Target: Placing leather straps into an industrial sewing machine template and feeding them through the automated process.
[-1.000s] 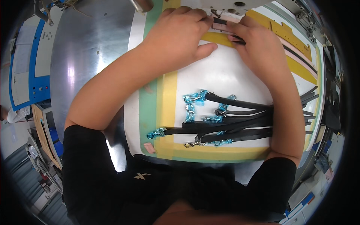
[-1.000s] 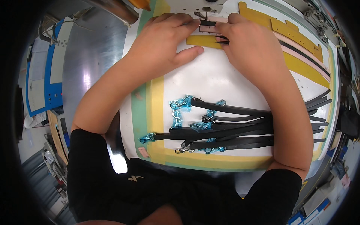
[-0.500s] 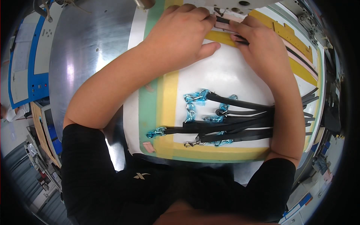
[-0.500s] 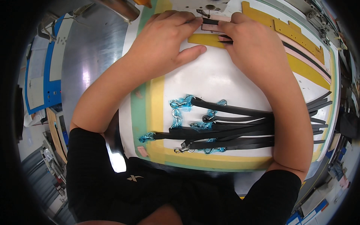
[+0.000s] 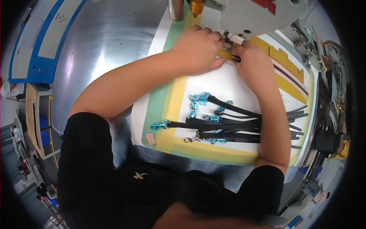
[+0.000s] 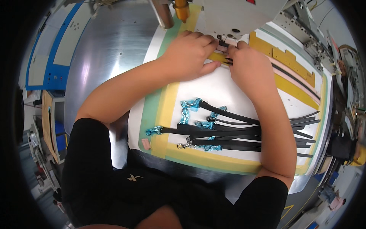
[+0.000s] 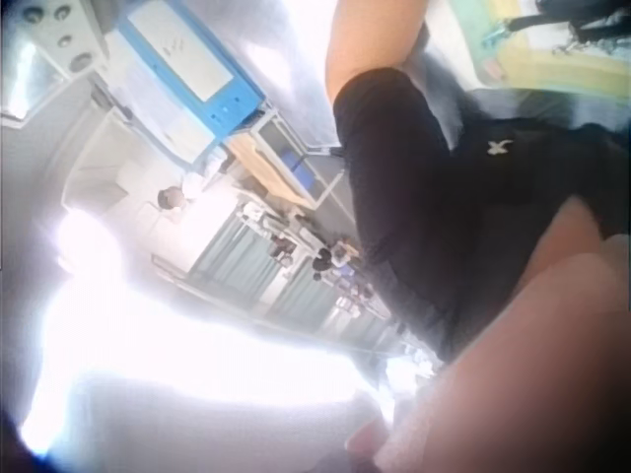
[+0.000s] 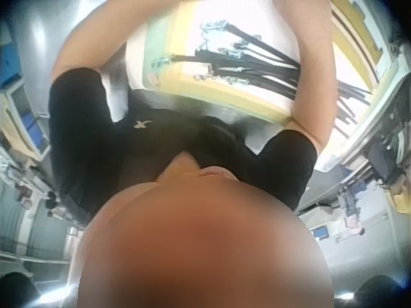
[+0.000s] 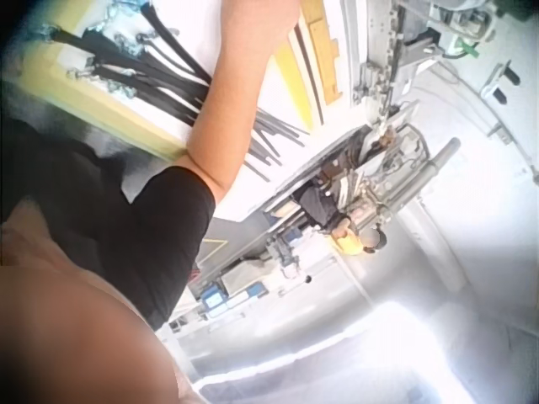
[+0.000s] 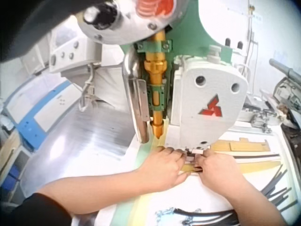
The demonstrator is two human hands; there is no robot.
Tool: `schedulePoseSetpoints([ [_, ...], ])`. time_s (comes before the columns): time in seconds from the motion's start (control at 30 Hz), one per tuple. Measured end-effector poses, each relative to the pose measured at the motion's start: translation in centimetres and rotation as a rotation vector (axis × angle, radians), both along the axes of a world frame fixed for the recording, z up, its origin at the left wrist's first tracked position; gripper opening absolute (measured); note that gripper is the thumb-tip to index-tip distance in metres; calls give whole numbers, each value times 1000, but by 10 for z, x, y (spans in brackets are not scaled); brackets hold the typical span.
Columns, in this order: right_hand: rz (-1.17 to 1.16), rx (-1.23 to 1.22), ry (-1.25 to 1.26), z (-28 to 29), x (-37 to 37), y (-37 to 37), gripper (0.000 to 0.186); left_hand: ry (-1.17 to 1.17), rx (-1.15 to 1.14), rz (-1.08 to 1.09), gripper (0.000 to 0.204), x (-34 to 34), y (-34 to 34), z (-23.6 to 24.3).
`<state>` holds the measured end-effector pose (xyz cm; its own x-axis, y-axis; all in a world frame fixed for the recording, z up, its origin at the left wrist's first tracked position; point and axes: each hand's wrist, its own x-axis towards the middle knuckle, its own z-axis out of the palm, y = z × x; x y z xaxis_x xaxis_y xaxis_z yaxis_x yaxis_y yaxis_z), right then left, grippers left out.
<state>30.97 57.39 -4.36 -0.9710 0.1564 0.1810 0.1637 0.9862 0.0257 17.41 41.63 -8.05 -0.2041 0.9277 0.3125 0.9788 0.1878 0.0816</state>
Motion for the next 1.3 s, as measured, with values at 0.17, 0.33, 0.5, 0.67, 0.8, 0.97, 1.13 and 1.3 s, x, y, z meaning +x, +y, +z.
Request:
schedulePoseSetpoints([
  [0.17,-17,-47,-64,6,4,2,31,10,57,-7,53,-2,0,-5],
  [0.33,-56,-109,-100,12,22,19,37,30,56,2,53,-3,-4,-2],
  [0.5,-98,-114,-49,9,36,23,36,62,50,-20,49,0,-3,2],
  [0.67,-146,-106,-90,12,28,14,34,67,-21,9,49,5,-7,11],
  [0.8,-125,-81,-74,4,30,15,35,78,-52,51,47,9,-9,10],
  [0.97,-175,-75,-55,3,34,6,38,115,-25,85,44,14,-6,10],
  [1.13,-211,-69,-65,5,39,16,38,113,-73,83,42,24,1,20],
  [1.3,-287,-79,-63,9,62,39,37,36,-84,116,42,32,6,25],
])
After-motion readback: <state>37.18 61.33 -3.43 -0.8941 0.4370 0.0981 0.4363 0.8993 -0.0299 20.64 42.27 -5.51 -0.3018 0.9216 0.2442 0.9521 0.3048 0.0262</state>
